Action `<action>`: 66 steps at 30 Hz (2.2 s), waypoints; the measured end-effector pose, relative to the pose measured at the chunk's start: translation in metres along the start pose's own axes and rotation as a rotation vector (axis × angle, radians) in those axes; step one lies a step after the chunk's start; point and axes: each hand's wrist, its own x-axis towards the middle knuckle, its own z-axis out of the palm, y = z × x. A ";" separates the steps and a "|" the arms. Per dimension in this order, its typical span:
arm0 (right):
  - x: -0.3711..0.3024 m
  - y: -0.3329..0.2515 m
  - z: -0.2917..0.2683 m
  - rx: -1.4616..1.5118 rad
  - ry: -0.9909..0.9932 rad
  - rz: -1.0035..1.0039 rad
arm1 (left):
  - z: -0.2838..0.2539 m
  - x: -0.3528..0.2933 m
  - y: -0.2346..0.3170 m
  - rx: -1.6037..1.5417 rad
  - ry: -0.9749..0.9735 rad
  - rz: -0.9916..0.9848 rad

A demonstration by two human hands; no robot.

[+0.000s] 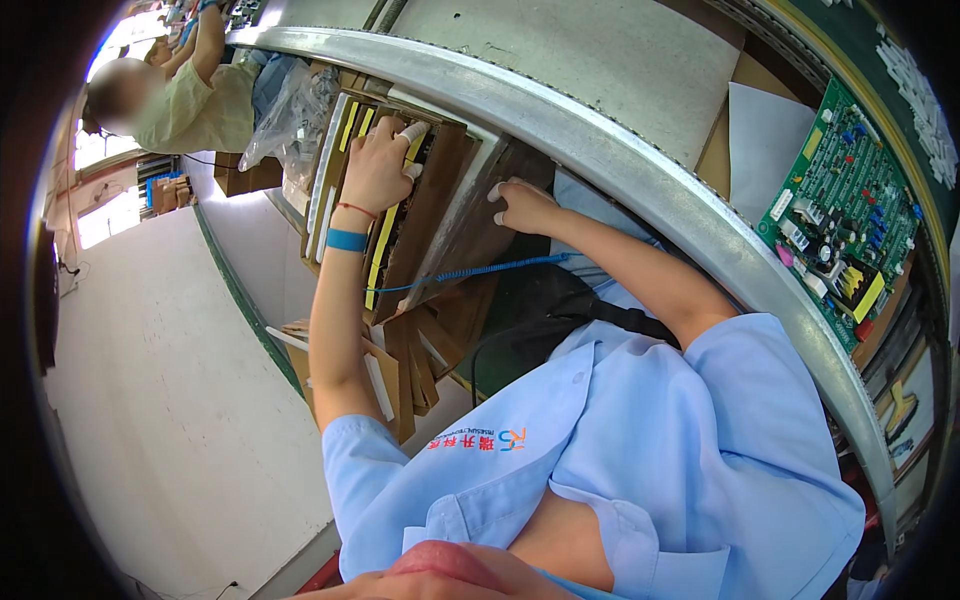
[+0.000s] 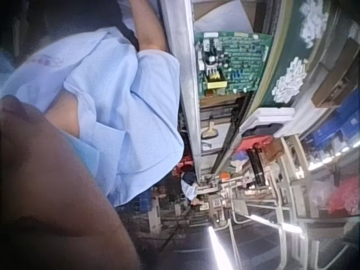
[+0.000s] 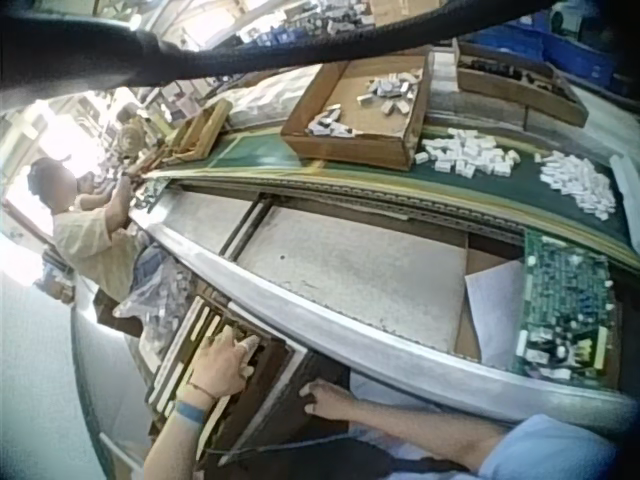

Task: Insert electronic components and small plastic parts into printed circuit boards on a factory assembly line.

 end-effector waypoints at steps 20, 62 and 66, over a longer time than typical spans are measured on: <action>0.003 0.005 -0.005 0.126 -0.087 0.034 | 0.012 -0.012 -0.001 0.016 0.010 -0.098; 0.010 0.012 -0.003 0.239 -0.079 0.086 | 0.006 -0.014 -0.009 -0.163 0.306 -0.135; 0.013 0.013 0.000 0.265 -0.089 0.097 | 0.010 -0.041 -0.014 -0.264 0.181 -0.087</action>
